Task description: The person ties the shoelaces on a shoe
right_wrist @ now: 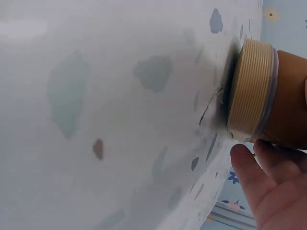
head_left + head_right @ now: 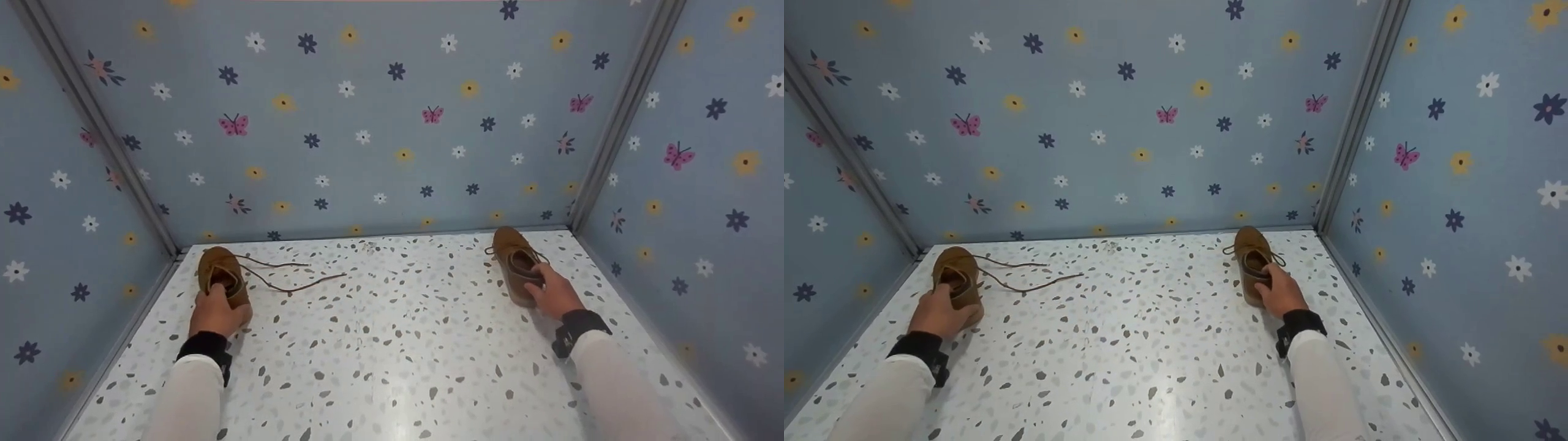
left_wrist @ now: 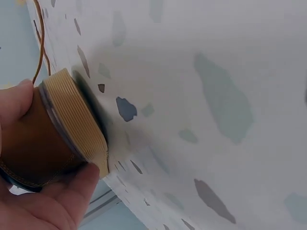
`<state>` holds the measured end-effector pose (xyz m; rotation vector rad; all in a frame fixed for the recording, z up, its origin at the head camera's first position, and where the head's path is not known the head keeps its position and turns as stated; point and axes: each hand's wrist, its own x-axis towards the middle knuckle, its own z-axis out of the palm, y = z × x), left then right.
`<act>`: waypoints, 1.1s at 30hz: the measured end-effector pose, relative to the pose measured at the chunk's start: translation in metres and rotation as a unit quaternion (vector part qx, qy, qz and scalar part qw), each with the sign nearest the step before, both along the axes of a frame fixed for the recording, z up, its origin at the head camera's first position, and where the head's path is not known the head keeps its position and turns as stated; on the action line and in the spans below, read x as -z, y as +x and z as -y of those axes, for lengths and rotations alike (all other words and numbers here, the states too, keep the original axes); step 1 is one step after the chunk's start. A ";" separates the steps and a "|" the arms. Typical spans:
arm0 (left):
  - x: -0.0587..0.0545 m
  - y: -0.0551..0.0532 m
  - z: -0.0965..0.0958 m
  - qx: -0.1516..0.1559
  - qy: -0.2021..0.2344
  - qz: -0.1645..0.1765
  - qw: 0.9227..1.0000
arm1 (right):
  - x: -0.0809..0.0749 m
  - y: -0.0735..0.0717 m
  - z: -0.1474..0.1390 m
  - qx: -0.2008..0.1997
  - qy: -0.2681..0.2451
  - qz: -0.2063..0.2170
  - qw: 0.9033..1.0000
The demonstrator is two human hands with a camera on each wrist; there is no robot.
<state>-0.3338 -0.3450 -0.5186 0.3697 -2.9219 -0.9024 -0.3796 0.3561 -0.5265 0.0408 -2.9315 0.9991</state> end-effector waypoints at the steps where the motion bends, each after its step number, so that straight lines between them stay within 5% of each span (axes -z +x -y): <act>1: 0.000 0.000 0.000 0.001 -0.002 -0.007 1.000 | 0.000 0.001 0.001 -0.001 0.000 -0.007 1.000; 9: 0.003 0.006 -0.013 0.010 -0.028 -0.061 0.998 | -0.005 0.014 0.017 -0.015 0.050 -0.114 0.992; 15: -0.001 0.011 -0.046 0.025 -0.023 -0.093 0.995 | -0.017 0.025 0.046 -0.040 0.071 -0.180 0.980; 23: -0.011 0.016 -0.102 0.083 -0.007 -0.137 0.987 | -0.028 0.039 0.095 -0.114 0.083 -0.240 0.961; 27: -0.016 0.021 -0.133 0.106 0.015 -0.147 0.983 | -0.031 0.046 0.119 -0.145 0.083 -0.255 0.952; 33: -0.022 0.033 -0.175 0.148 0.043 -0.166 0.974 | -0.032 0.055 0.151 -0.193 0.061 -0.226 0.953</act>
